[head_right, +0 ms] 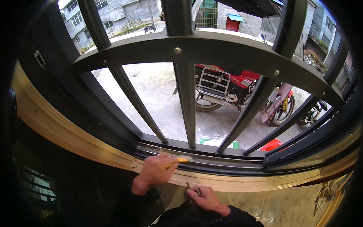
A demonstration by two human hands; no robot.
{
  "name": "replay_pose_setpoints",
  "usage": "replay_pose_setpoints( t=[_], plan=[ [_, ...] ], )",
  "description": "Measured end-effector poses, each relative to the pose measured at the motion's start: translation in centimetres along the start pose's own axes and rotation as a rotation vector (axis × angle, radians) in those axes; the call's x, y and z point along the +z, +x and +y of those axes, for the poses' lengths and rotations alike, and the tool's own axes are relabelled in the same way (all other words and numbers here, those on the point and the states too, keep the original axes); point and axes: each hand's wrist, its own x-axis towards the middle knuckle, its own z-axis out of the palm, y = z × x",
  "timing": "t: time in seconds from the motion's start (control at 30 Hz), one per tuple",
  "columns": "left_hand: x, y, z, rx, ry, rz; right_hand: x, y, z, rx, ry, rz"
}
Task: The person installs a black metal window frame into a wooden opening. They use a yellow utility knife to trim the frame and a screwdriver to secure it. The person repeatedly checks alignment and adjusts the frame position.
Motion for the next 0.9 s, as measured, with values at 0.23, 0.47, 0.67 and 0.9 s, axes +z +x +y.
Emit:
replay_pose_setpoints(
  t=[0.23, 0.47, 0.67, 0.9],
  plan=[
    [-0.8, -0.6, -0.1, -0.183, 0.280, 0.016, -2.0, -0.7, -0.4, -0.008, -0.017, -0.024],
    [-0.5, -2.0, 1.8, -0.173, 0.181, 0.122, -3.0, -0.3, -0.4, -0.005, -0.044, -0.129],
    [-1.1, -3.2, 2.0, -0.273, 0.211, 0.232, -4.1, -0.6, 0.1, 0.015, 0.000, -0.160],
    [0.7, -3.7, 3.5, -0.258, 0.226, 0.264, -4.6, -0.7, -0.8, 0.044, 0.028, -0.190]
  ],
)
